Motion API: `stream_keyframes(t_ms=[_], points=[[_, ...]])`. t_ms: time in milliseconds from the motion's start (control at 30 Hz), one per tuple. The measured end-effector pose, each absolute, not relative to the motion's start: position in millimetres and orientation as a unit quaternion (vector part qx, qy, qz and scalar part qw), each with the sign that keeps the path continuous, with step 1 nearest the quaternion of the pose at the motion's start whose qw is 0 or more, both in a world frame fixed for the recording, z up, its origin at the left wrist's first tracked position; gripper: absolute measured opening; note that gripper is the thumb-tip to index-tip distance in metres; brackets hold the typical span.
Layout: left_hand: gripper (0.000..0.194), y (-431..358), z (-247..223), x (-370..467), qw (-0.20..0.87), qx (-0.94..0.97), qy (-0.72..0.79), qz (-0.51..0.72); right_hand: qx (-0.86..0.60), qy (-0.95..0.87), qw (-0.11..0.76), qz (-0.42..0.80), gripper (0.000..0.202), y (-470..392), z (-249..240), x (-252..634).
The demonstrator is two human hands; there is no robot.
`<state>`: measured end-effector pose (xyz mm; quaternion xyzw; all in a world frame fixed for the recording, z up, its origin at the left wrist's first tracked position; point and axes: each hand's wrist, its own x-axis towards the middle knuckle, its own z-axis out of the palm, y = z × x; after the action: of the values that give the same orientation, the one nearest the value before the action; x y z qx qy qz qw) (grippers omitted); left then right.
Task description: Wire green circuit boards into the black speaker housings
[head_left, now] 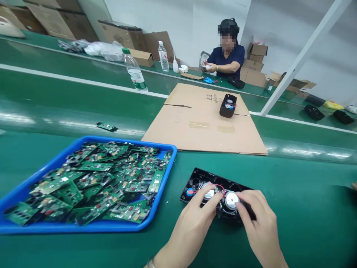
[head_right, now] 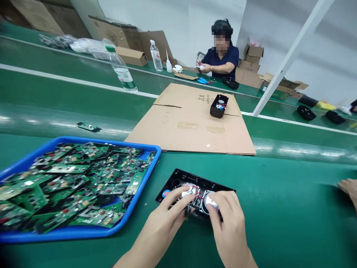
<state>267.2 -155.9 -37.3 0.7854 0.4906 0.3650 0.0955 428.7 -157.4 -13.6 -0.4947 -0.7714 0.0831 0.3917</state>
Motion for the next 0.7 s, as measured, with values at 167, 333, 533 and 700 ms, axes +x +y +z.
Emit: stream_keyframes(t_ms=[167,333,533,700], points=[[0.031,-164.3,-27.5,268.8,0.031,0.808,0.479,0.342,-0.41,-0.821,0.394,0.052,0.016,-170.0,2.5,425.1],[0.036,-164.9,-25.7,268.3,0.035,0.823,0.467,0.322,-0.426,-0.827,0.36,0.076,0.013,-168.3,6.0,429.7],[0.048,-164.1,-29.8,266.2,0.07,0.85,0.433,0.293,-0.394,-0.87,0.278,0.101,0.015,-162.9,18.1,440.9],[0.04,-159.3,-19.6,266.8,0.087,0.887,0.384,0.24,-0.364,-0.915,0.168,0.044,0.023,-157.2,26.9,443.5]])
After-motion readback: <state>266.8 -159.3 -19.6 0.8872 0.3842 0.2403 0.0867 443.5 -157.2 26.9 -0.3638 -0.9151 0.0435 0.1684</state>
